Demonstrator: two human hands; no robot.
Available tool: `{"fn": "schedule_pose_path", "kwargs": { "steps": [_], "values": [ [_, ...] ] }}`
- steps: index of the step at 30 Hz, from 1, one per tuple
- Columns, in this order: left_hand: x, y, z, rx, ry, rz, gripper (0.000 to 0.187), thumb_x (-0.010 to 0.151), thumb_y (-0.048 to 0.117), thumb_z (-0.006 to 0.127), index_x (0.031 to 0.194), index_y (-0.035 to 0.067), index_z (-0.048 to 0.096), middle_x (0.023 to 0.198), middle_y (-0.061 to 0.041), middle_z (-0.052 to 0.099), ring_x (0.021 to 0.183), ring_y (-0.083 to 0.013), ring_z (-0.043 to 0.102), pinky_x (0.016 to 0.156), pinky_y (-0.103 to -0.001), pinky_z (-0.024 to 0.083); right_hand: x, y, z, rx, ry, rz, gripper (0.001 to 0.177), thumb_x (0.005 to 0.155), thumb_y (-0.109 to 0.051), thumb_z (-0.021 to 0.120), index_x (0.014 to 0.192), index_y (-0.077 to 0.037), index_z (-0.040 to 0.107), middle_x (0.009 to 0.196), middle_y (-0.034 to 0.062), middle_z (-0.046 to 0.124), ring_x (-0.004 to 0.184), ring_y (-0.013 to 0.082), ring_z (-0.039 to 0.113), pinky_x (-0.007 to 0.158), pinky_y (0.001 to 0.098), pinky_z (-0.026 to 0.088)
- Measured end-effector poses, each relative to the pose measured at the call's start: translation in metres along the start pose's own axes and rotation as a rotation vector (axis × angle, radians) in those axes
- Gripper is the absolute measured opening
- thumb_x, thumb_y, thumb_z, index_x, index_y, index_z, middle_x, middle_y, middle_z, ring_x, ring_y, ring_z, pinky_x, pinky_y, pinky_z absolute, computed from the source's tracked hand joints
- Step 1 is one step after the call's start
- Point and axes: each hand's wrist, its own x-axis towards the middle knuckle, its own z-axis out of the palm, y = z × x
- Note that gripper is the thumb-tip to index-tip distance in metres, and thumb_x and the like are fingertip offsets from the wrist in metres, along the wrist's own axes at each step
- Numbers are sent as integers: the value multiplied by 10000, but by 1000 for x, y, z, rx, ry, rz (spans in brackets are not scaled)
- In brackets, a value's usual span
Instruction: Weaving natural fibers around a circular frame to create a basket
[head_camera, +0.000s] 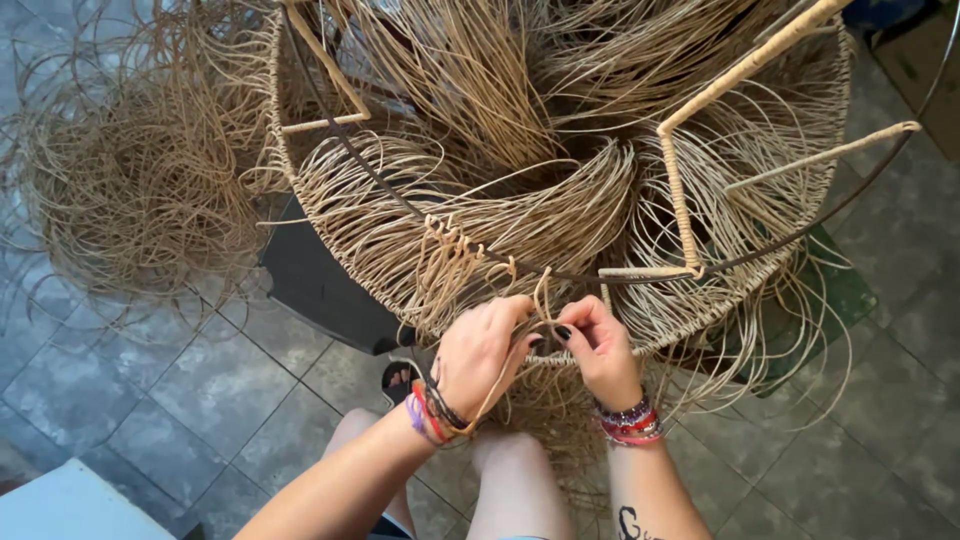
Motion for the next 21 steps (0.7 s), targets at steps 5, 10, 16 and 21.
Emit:
{"fn": "schedule_pose_path", "kwargs": {
  "steps": [5, 10, 16, 21],
  "values": [
    [38, 9, -27, 309, 524, 503, 160, 1026, 248, 594, 902, 186, 674, 907, 20, 670, 982, -210, 673, 931, -364, 508, -1, -10, 24, 161, -1, -39, 153, 1045, -167, 509, 953, -59, 451, 596, 41, 510, 471, 79, 460, 442, 213, 354],
    [75, -17, -10, 204, 532, 494, 247, 1054, 292, 474, 883, 209, 632, 831, 51, 622, 853, -198, 687, 825, -344, 546, -8, -23, 55, 178, 165, -60, 168, 1080, -154, 355, 1120, -27, 456, 517, -19, 381, 350, 56, 411, 349, 187, 319],
    [96, 0, -20, 223, 568, 282, 137, 1059, 257, 488, 993, 231, 606, 755, 36, 556, 557, -254, 646, 567, -338, 560, -17, -7, 57, 32, 239, -55, 303, 1083, -161, 396, 1016, 35, 617, 452, 15, 490, 339, 78, 515, 358, 184, 380],
    [108, 6, -31, 138, 586, 183, 233, 1100, 294, 406, 999, 196, 592, 754, -5, 561, 630, -315, 666, 579, -363, 553, -24, 14, 56, 31, 276, -40, 288, 1076, -163, 429, 985, 15, 636, 453, -27, 457, 373, 40, 463, 401, 149, 339]
  ]
}}
